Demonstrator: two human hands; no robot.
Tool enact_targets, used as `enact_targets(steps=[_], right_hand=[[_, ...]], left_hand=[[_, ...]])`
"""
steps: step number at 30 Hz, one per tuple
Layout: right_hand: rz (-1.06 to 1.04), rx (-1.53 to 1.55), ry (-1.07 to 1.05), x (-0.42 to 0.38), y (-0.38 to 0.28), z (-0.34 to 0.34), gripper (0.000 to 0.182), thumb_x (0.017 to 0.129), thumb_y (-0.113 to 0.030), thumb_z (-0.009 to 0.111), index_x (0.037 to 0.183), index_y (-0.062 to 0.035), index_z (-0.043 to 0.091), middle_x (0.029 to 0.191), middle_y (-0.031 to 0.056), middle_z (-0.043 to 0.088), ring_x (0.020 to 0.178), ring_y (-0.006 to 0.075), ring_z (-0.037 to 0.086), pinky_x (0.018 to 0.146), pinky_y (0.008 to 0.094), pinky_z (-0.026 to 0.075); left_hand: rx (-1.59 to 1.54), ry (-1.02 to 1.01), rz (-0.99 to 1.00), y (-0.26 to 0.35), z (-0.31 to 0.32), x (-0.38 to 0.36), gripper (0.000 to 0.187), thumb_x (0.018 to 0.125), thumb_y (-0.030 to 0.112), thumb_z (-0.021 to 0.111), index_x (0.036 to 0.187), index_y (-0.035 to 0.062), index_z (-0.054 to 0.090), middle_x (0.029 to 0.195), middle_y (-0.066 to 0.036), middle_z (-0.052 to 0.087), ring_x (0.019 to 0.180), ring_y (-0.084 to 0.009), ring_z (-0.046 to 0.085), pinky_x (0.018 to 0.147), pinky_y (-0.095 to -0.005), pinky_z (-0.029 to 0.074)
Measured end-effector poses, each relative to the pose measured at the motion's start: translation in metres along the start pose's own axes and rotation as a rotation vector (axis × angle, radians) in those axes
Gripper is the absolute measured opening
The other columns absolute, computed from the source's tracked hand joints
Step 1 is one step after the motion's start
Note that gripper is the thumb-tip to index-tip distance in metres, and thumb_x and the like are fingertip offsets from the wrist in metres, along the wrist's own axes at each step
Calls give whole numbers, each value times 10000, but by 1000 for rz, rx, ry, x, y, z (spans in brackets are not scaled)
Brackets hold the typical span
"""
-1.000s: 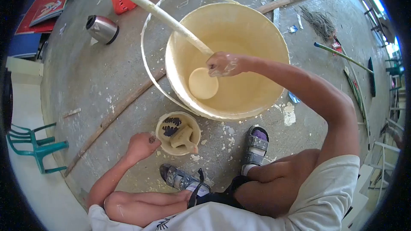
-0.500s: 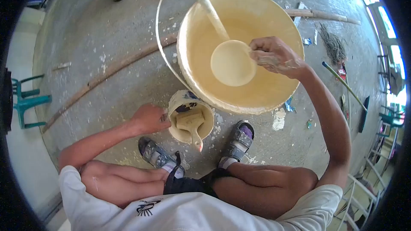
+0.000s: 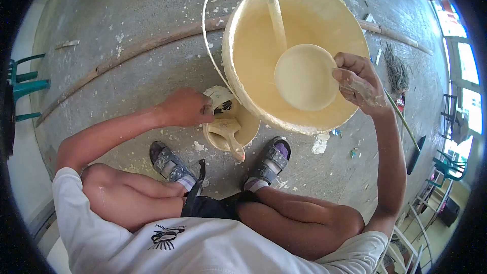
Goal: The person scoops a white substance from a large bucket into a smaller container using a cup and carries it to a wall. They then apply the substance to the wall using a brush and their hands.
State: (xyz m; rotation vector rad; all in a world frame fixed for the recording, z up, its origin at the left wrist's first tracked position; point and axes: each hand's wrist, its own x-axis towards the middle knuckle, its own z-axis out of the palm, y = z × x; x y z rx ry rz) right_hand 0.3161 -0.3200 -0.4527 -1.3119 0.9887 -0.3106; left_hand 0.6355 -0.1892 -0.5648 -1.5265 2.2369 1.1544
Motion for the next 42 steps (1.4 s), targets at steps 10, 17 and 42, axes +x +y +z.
enact_targets(steps=[10,17,42], right_hand=[[-15,58,-60,-12,-13,14,210,765,-204,617,780,-18,518,546,-55,416,372,-11,288,334,158,194],[-37,58,-67,-14,-15,24,210,759,-202,623,759,-19,522,539,-55,418,365,-11,294,329,151,204],[-48,48,34,-15,-14,17,168,776,-181,594,772,-31,519,547,-64,415,369,-18,282,331,153,201]], left_hand=[[-28,12,37,-14,0,5,438,748,455,549,739,20,595,726,-184,590,701,-362,576,651,-435,447],[-16,-20,7,-10,0,2,455,749,462,542,797,13,605,765,-190,600,740,-356,584,686,-438,453],[313,90,175,-5,1,-21,355,714,372,551,720,25,627,691,-159,613,699,-311,606,690,-387,464]])
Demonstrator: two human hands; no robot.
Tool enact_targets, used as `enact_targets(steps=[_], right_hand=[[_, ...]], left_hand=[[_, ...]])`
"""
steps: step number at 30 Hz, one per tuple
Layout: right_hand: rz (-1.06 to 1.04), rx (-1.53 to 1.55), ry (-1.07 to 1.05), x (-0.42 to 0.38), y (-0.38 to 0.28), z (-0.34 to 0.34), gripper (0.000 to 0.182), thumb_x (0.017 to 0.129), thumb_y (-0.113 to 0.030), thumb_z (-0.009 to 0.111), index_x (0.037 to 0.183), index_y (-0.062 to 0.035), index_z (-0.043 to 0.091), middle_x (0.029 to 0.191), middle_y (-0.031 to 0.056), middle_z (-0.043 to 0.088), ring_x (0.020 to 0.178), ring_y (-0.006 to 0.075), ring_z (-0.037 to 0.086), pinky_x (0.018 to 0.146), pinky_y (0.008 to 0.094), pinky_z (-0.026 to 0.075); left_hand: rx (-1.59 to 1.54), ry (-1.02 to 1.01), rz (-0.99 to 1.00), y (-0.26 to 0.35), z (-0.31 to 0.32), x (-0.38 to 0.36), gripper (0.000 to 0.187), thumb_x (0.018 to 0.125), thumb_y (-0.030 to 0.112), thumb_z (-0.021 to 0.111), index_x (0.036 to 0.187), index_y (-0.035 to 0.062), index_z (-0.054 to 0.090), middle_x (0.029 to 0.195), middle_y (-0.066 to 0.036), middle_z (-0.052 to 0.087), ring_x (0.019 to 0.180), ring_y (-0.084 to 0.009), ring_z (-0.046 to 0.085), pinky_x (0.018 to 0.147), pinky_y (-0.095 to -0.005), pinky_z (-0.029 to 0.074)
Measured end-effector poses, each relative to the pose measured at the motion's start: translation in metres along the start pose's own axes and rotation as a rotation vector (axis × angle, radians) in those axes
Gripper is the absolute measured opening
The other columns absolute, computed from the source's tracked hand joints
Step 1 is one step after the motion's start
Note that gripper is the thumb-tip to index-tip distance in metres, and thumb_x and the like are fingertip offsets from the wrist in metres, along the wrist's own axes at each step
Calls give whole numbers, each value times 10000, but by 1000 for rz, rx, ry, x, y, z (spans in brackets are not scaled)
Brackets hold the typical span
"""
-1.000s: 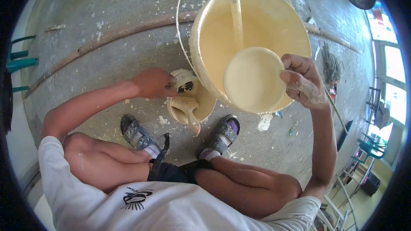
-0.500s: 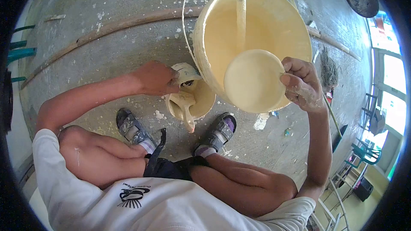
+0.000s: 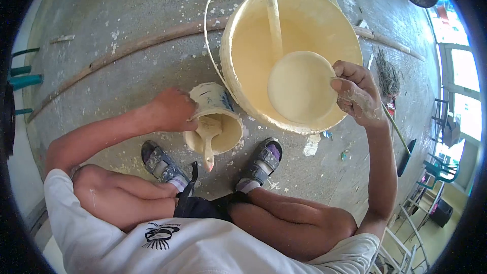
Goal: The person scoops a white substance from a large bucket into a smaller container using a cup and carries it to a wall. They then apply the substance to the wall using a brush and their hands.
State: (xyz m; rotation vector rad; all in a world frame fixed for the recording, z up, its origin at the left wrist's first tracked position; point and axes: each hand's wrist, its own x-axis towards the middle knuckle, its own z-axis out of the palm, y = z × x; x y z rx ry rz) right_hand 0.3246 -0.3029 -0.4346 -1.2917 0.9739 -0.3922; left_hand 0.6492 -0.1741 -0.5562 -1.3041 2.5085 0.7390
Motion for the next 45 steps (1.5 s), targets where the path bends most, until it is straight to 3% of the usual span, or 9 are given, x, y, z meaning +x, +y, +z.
enact_targets(steps=[3,9,15,19,22,24,27,35,45], right_hand=[[-5,2,30,-1,-2,-1,157,773,-168,591,763,-30,517,539,-64,408,368,-16,282,331,157,198],[-9,61,23,0,-14,-2,145,762,-151,593,750,-31,512,528,-66,402,370,-14,289,330,160,196],[-55,151,-28,9,-12,-24,131,763,-140,576,769,-24,516,535,-60,410,370,-2,301,333,158,201],[-84,172,-40,13,-13,-27,128,771,-142,571,774,-26,516,535,-67,391,391,2,318,343,160,210],[-87,181,1,16,-19,-27,120,748,-116,579,689,-54,495,497,-78,346,355,5,272,331,175,188],[-111,158,-18,17,-17,-36,132,787,-146,564,729,-42,506,522,-76,355,394,4,304,348,161,198],[-135,159,15,15,-25,-40,139,788,-155,563,726,-46,505,527,-75,357,394,3,304,346,163,205],[-291,249,117,9,-21,-45,130,812,-161,530,771,-37,519,580,-61,423,424,-2,350,360,141,249],[-243,160,87,19,-15,-50,153,804,-207,557,750,-70,513,562,-79,378,415,-7,319,357,145,215]], left_hand=[[-44,-86,-95,3,-47,-19,322,684,346,561,676,30,620,664,-164,601,682,-299,600,678,-390,455],[-100,144,-180,9,-131,-87,244,612,290,598,600,56,529,585,-105,496,606,-282,515,632,-384,388],[-84,403,-160,29,-196,-129,214,606,219,604,599,23,517,546,-114,461,528,-289,438,559,-371,348],[-162,407,-146,38,-237,-125,219,635,198,586,609,-1,498,539,-131,449,498,-268,413,523,-352,340],[-310,374,-139,45,-263,-114,235,671,184,572,616,-24,478,519,-128,439,468,-189,397,487,-333,331],[-381,379,-148,42,-267,-105,259,707,186,557,626,-42,466,496,-111,406,477,-116,379,475,-325,325],[-473,399,-153,33,-264,-88,271,732,200,545,635,-47,488,508,-73,419,521,-80,389,490,-308,340],[-592,411,-131,10,-241,-62,276,783,202,527,661,-46,531,571,-44,503,571,-72,455,546,-261,385],[-656,382,-105,3,-244,-60,239,797,193,520,681,-14,550,610,-10,514,596,-64,469,564,-232,385]])
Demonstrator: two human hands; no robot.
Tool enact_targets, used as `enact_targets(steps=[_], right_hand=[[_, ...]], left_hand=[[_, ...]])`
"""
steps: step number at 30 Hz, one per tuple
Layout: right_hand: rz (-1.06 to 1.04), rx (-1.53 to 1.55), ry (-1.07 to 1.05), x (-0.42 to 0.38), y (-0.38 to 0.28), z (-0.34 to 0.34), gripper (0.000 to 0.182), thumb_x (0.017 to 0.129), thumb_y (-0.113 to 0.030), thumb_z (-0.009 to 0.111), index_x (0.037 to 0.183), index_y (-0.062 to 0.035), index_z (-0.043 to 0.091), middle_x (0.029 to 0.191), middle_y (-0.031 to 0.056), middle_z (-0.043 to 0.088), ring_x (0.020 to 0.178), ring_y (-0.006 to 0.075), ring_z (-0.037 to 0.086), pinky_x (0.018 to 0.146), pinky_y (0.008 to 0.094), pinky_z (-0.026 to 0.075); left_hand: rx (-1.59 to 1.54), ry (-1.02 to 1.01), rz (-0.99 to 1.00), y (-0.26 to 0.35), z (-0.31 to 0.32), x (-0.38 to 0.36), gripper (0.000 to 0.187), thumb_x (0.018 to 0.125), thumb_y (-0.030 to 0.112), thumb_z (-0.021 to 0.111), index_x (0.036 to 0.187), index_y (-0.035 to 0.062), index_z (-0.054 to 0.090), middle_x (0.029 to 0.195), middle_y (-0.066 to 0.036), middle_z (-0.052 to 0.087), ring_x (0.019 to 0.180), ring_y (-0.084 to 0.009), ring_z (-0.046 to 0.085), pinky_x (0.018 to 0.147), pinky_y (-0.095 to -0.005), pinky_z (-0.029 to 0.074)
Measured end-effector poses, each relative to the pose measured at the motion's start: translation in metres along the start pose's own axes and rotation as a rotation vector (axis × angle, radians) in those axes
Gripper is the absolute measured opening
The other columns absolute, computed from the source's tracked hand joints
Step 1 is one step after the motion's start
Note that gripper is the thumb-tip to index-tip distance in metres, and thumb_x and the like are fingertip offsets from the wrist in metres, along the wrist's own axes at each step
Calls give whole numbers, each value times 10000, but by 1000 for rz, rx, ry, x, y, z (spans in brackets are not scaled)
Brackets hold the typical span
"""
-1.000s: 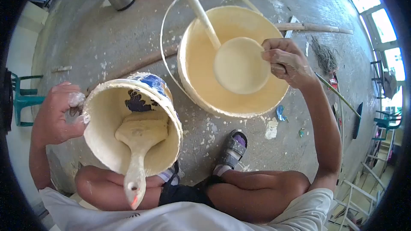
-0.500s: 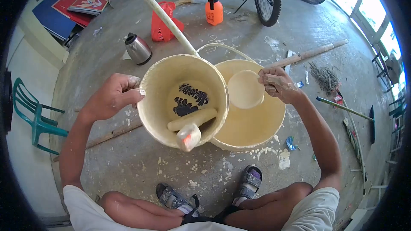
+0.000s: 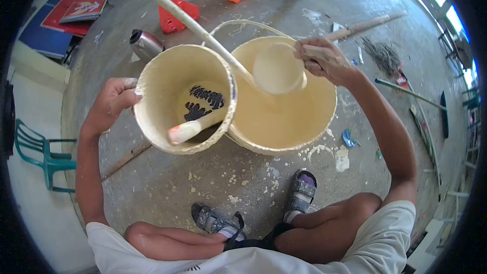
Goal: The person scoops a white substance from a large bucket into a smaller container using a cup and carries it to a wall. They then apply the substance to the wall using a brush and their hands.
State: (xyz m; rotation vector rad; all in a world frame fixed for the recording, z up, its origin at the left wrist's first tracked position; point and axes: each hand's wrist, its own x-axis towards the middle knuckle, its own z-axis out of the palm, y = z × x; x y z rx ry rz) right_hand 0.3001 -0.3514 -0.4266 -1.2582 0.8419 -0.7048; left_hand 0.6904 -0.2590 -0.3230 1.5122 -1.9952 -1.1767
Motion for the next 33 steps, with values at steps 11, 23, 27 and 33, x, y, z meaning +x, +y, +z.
enact_targets(steps=[11,23,27,33], right_hand=[[-50,-23,-62,5,-14,6,232,828,-264,560,766,-47,509,519,-85,344,404,-12,291,357,146,196],[-188,0,-29,-13,-66,18,247,835,-256,546,840,-9,529,562,-50,433,400,-12,310,350,137,232],[-245,-128,-6,-12,-101,41,268,805,-275,560,759,-13,524,479,-60,386,350,-10,283,330,145,210],[-228,-300,-13,-3,-128,75,253,784,-255,590,706,-26,517,509,-67,415,390,-14,331,347,153,223]], left_hand=[[25,44,-53,16,4,-9,207,767,180,531,672,-2,557,604,9,521,564,-45,453,524,-217,360],[1,29,-76,19,1,3,304,761,256,566,602,-1,539,545,14,460,540,-45,397,494,-234,329],[6,39,-46,20,2,9,278,748,254,563,622,6,555,560,6,499,542,-47,444,495,-230,334],[-50,55,29,9,2,10,380,781,339,581,673,-24,603,547,6,468,529,-62,411,496,-243,327]])
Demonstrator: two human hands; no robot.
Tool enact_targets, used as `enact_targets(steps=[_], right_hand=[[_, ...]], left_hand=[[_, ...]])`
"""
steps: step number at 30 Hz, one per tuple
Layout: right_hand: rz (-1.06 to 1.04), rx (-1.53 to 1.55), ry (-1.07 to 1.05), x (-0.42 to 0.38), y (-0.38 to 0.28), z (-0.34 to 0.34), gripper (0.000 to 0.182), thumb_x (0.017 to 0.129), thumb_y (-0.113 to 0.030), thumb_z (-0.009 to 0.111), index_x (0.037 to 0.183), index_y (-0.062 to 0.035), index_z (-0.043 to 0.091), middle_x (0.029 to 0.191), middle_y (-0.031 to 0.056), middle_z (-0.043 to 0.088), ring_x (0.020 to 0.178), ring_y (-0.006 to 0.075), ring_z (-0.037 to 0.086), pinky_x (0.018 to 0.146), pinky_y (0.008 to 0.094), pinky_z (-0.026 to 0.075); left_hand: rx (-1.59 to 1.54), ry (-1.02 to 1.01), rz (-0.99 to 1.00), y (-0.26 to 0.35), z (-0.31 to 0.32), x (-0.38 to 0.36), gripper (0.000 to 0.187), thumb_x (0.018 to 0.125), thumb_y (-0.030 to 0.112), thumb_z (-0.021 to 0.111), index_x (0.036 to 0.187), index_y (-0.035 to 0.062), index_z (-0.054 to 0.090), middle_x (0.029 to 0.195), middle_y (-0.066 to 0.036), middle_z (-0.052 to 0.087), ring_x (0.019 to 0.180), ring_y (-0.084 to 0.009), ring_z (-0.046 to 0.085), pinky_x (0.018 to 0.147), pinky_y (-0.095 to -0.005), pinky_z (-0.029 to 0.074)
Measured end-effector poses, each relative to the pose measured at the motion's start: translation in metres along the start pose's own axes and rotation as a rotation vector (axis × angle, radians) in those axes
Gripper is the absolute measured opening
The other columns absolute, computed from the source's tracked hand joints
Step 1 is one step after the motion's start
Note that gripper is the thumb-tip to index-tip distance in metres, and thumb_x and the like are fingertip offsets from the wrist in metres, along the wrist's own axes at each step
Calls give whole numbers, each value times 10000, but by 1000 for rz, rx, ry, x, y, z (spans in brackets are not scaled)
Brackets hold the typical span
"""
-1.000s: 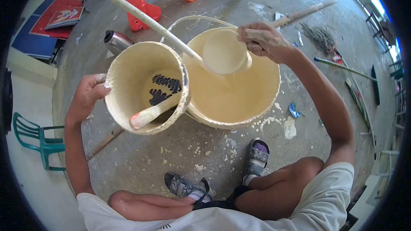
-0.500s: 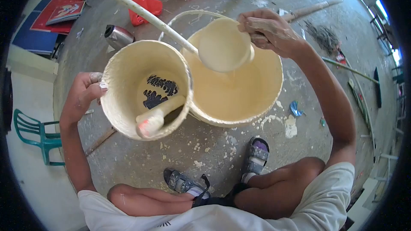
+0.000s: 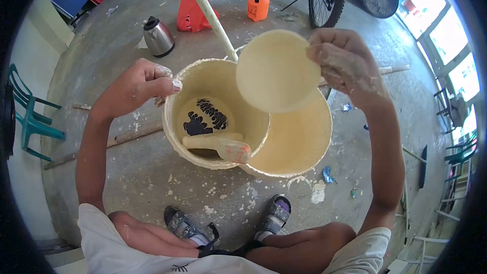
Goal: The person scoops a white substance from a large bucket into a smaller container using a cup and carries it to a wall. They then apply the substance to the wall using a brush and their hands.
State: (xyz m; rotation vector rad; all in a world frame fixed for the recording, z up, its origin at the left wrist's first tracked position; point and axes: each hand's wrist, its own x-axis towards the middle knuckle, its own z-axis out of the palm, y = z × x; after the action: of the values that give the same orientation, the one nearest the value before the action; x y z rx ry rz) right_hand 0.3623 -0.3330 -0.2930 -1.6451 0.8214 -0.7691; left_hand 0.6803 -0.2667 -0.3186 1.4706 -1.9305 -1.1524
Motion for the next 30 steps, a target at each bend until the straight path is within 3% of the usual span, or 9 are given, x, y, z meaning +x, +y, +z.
enact_targets(steps=[4,6,8,13,15,19,22,24,30], right_hand=[[33,-263,23,6,-23,23,212,797,-192,594,669,-37,525,545,-69,416,448,-18,343,375,160,230],[67,-309,27,10,-31,33,200,796,-146,582,657,-11,532,552,-60,418,466,-4,338,397,178,244],[4,-548,57,15,-35,44,189,784,-118,571,661,19,526,555,-45,437,493,14,353,430,198,274],[71,-631,46,27,-42,63,170,761,-84,569,658,45,532,538,-8,463,520,27,380,460,222,310],[11,-770,57,32,-44,70,167,731,-88,584,663,57,539,532,50,497,491,70,419,468,261,348],[-52,-924,43,38,-45,86,204,772,-92,575,639,30,480,549,18,465,513,38,393,448,223,308],[-108,-1029,-4,41,-47,99,187,727,-64,578,624,54,476,508,74,468,469,72,412,441,250,323],[-157,-1028,20,44,-46,104,189,655,-127,590,586,34,520,513,174,472,492,307,498,519,360,406],[-196,-1161,11,48,-45,113,207,661,-162,559,571,22,526,557,187,514,568,345,542,574,406,438]], left_hand=[[20,20,-16,-4,-3,-3,352,786,324,571,662,-5,594,546,11,468,530,-57,413,502,-237,325],[7,38,-19,-5,-2,-4,325,787,298,564,631,14,571,543,18,465,530,-52,413,511,-230,322],[12,14,4,-7,-3,-2,332,795,308,559,652,9,589,543,20,456,532,-52,408,510,-233,321],[-5,39,19,-17,-4,1,337,801,310,553,658,7,594,543,24,442,536,-51,396,510,-235,315],[-4,49,13,-19,-6,-1,340,802,311,551,654,8,593,544,25,438,540,-50,393,510,-236,313],[-41,18,43,-25,-11,-1,344,805,310,550,632,13,566,549,31,431,543,-49,379,509,-239,308],[-57,-17,23,-29,-13,-3,332,803,299,558,626,19,547,553,36,421,545,-48,368,508,-239,305],[-58,-26,5,-31,-14,-5,324,802,293,564,625,22,539,555,39,417,547,-47,363,508,-237,303],[-80,-46,-35,-35,-17,-6,294,806,271,569,652,21,546,571,49,426,560,-40,368,511,-228,307]])
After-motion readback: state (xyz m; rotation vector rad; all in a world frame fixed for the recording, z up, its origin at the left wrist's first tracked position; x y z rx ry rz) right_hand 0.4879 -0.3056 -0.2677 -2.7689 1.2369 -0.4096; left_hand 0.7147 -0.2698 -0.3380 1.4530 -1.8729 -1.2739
